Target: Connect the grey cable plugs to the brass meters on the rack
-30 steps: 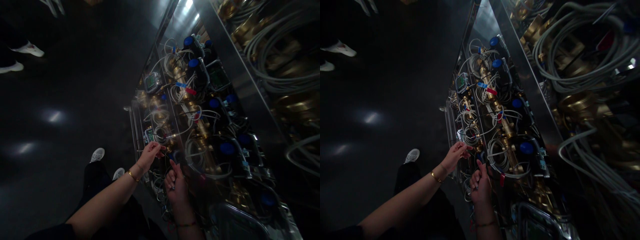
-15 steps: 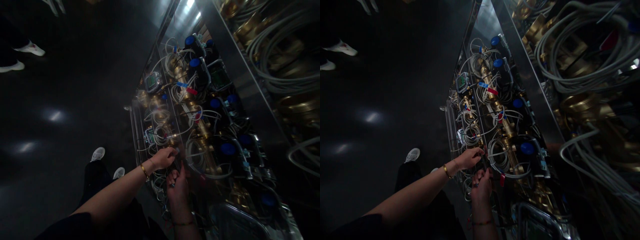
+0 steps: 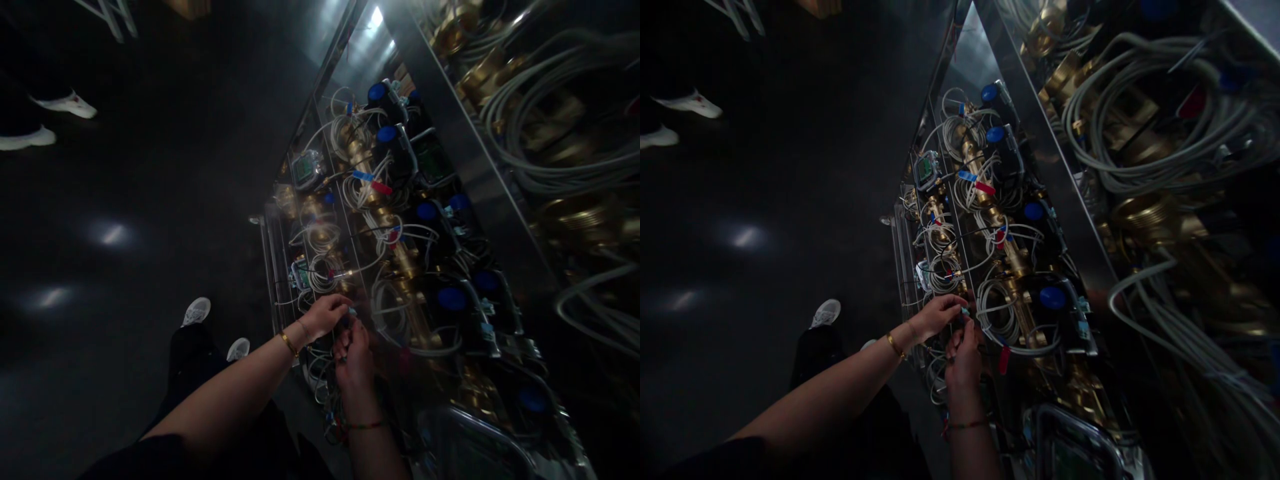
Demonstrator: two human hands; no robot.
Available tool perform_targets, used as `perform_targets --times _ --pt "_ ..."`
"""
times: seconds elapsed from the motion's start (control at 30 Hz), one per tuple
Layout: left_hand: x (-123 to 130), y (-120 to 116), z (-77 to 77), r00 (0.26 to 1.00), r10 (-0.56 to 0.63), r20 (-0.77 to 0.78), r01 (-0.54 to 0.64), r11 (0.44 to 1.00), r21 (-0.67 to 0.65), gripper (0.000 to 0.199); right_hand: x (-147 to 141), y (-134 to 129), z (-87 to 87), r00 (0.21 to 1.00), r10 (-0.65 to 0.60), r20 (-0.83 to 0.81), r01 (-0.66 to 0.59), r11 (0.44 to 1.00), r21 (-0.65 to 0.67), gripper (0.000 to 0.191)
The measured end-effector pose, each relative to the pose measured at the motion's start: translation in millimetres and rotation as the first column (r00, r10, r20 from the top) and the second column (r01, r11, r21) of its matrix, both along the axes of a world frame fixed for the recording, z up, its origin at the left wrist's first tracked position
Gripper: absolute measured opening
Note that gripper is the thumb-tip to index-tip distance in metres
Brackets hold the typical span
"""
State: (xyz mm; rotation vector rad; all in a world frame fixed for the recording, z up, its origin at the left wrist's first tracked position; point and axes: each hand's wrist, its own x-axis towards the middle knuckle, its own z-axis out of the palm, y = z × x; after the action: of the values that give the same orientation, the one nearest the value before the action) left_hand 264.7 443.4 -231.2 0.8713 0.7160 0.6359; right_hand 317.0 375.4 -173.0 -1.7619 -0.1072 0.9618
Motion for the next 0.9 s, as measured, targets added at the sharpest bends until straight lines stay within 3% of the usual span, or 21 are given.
perform_targets --times 0.07,0.2,0.4,0.6,0.77,0.9 --pt "-5 -2 1.9 1.0 -0.017 -0.003 0.017 0.999 0.035 0.022 -4 -2 2.5 1.0 -0.02 0.015 0.02 1.0 -0.013 0.03" --pt "-17 -15 4.6 0.999 -0.029 -0.013 0.03 0.997 0.075 0.018 -12 -13 8.2 1.0 -0.003 0.017 0.003 1.0 -0.01 0.035" --pt "-27 -39 10.7 0.979 -0.014 0.202 0.052 0.981 -0.185 0.028 -16 -34 10.3 0.996 0.009 -0.088 -0.005 0.999 0.046 0.033" --pt "-29 -45 14.4 0.973 -0.024 0.231 0.087 0.961 -0.264 0.043 -11 -42 10.0 0.995 -0.014 -0.099 0.018 0.999 0.042 0.031" --pt "-27 -57 10.4 0.972 -0.053 0.227 0.124 0.942 -0.313 0.05 -11 -51 7.6 0.997 -0.078 0.014 0.078 0.997 -0.027 0.037" --pt "-24 -68 11.6 0.985 -0.031 0.171 0.081 0.952 -0.296 0.042 -15 -63 9.2 0.99 0.001 0.144 0.017 0.992 -0.122 0.046"
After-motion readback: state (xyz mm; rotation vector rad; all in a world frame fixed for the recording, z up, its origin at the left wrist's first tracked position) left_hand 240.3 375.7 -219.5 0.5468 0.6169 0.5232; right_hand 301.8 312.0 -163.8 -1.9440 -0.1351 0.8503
